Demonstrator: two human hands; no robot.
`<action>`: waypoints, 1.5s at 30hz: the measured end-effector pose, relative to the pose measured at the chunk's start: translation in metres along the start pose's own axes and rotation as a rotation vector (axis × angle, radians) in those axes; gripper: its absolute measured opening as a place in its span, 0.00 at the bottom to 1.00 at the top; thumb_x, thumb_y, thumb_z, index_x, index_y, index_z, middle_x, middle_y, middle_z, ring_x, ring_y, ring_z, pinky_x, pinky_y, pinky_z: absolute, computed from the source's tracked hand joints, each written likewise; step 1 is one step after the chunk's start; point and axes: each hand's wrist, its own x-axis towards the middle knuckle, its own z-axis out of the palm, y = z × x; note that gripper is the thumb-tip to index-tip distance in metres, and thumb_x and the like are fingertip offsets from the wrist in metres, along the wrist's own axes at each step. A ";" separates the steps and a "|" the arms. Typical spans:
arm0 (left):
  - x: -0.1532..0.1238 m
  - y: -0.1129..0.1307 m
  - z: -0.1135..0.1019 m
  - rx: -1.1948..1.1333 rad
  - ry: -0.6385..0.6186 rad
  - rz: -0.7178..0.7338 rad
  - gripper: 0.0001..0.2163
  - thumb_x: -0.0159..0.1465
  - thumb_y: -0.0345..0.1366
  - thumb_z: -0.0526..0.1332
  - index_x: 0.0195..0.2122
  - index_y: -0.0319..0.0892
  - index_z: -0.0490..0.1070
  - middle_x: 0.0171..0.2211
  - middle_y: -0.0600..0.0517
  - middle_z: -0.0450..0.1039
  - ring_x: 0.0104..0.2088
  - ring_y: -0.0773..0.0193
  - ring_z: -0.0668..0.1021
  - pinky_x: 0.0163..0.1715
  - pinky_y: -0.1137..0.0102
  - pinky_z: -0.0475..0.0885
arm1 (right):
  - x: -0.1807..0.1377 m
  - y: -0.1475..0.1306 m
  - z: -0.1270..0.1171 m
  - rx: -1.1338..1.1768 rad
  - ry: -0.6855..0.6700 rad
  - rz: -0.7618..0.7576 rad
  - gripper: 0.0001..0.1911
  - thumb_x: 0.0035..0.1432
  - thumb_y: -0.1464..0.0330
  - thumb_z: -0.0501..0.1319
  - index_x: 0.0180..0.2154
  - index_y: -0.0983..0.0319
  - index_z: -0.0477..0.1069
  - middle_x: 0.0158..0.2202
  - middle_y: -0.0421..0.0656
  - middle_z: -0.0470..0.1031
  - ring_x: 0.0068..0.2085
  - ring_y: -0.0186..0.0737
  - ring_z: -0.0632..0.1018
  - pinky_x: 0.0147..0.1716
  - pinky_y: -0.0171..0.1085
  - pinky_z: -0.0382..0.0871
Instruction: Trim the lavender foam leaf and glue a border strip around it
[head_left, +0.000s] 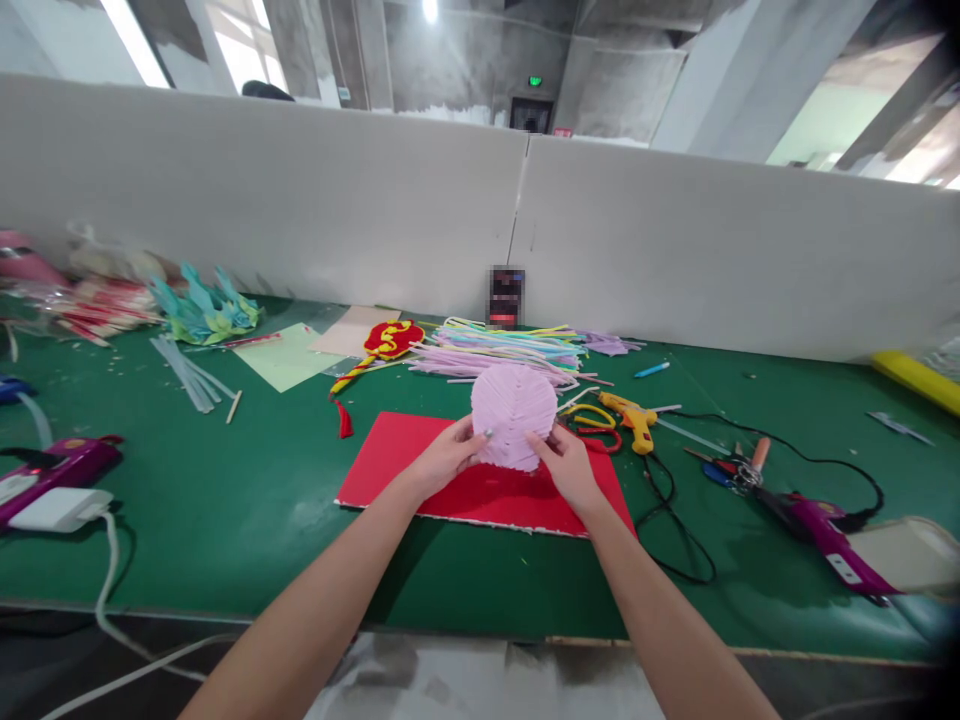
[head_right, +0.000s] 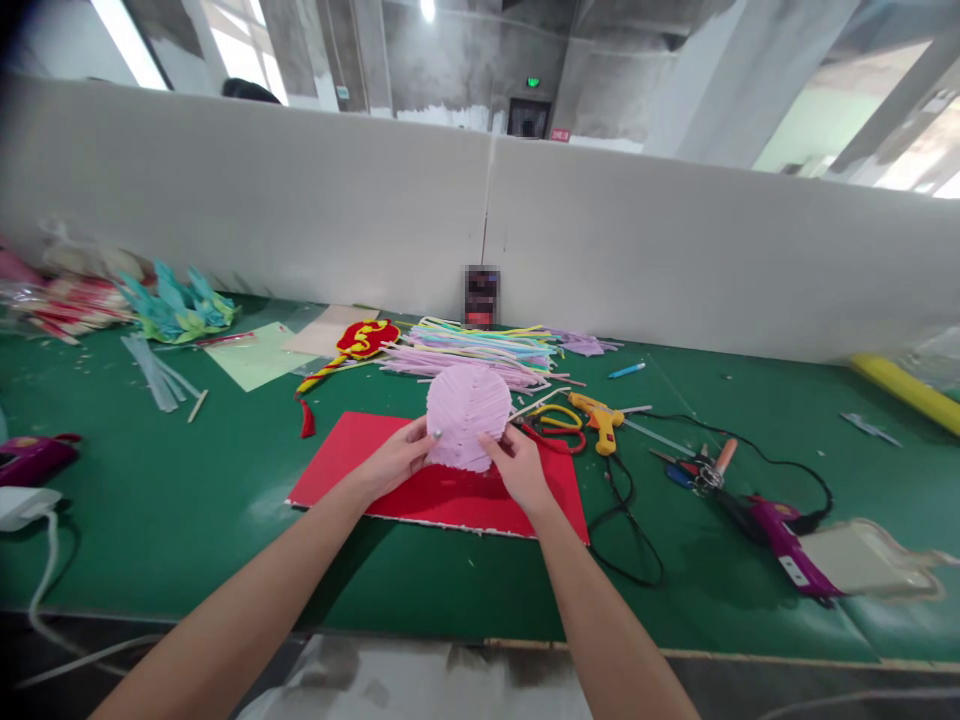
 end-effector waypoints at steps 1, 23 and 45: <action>0.000 -0.001 -0.001 0.032 -0.014 -0.004 0.21 0.50 0.37 0.69 0.46 0.40 0.71 0.46 0.45 0.74 0.44 0.57 0.76 0.43 0.66 0.70 | 0.000 0.000 -0.001 0.000 0.004 -0.007 0.19 0.52 0.58 0.62 0.44 0.61 0.72 0.42 0.44 0.77 0.45 0.48 0.75 0.46 0.45 0.67; 0.001 -0.001 -0.001 0.093 0.072 0.015 0.20 0.47 0.39 0.70 0.41 0.40 0.72 0.39 0.48 0.77 0.34 0.63 0.77 0.33 0.71 0.71 | 0.003 0.005 -0.002 0.000 -0.064 0.020 0.18 0.53 0.58 0.61 0.43 0.60 0.73 0.42 0.43 0.77 0.43 0.44 0.76 0.44 0.42 0.70; 0.008 0.004 -0.010 -0.113 0.301 0.153 0.17 0.46 0.42 0.70 0.35 0.41 0.74 0.27 0.54 0.76 0.23 0.70 0.74 0.23 0.76 0.68 | 0.003 0.001 -0.005 -0.216 0.268 -0.124 0.15 0.55 0.56 0.57 0.38 0.60 0.72 0.38 0.46 0.76 0.39 0.44 0.75 0.37 0.40 0.69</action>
